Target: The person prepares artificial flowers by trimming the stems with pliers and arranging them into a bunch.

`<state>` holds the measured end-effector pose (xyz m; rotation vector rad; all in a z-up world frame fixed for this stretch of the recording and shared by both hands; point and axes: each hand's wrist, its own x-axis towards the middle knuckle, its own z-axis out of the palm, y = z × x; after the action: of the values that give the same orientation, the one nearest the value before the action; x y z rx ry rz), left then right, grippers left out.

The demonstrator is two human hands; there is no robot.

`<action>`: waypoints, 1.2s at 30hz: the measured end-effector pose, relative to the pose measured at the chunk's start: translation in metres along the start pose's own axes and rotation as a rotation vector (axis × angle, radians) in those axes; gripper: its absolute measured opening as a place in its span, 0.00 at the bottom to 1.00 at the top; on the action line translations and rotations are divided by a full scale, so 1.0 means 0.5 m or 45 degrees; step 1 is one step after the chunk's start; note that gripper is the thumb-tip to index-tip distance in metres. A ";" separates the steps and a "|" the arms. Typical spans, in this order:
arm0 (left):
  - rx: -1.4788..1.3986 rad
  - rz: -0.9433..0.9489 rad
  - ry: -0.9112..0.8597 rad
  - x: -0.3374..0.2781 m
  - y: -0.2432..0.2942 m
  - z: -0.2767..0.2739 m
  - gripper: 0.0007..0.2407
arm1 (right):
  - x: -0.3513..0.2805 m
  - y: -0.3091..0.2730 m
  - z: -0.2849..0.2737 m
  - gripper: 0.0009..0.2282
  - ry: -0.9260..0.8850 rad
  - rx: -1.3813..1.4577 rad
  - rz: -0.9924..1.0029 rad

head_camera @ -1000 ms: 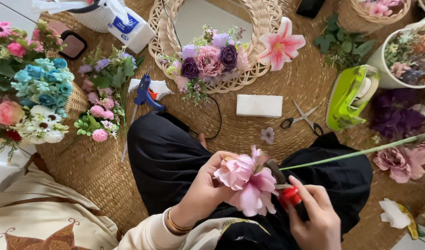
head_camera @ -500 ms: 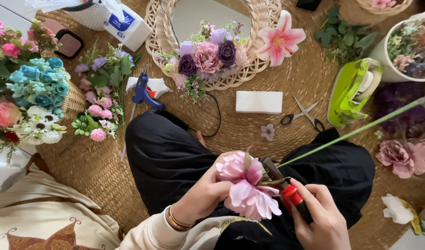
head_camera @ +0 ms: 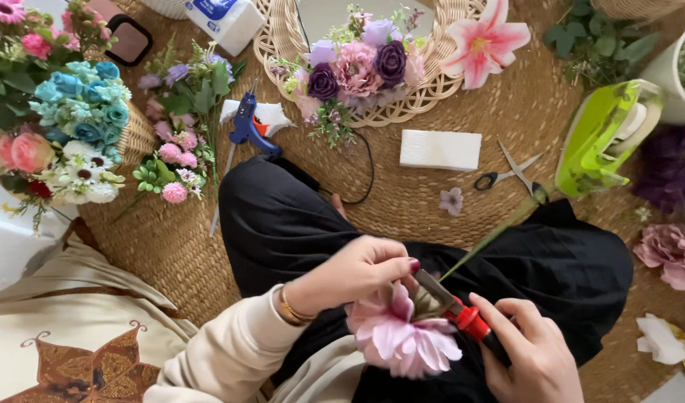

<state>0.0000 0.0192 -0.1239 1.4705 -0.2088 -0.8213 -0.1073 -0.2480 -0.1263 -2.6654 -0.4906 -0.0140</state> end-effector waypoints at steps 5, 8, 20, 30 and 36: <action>-0.609 -0.298 -0.146 -0.014 -0.071 0.040 0.04 | -0.005 0.005 0.006 0.25 -0.007 -0.071 0.131; -0.492 -0.200 -0.212 -0.049 -0.186 0.097 0.10 | -0.006 0.013 0.019 0.24 -0.079 0.046 0.115; 0.015 -0.191 0.015 -0.127 -0.112 0.136 0.10 | -0.060 0.032 0.035 0.17 -0.439 0.430 0.168; 0.144 0.219 -0.171 -0.122 -0.103 0.126 0.05 | -0.042 0.028 0.026 0.20 -0.804 0.946 0.382; 0.121 0.052 -0.204 -0.127 -0.090 0.125 0.12 | -0.050 0.047 0.038 0.32 -1.207 0.973 0.641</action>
<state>-0.0988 0.0127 -0.1347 1.4844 -0.4019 -0.9071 -0.1237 -0.2687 -0.1552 -1.8117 -0.0282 1.3249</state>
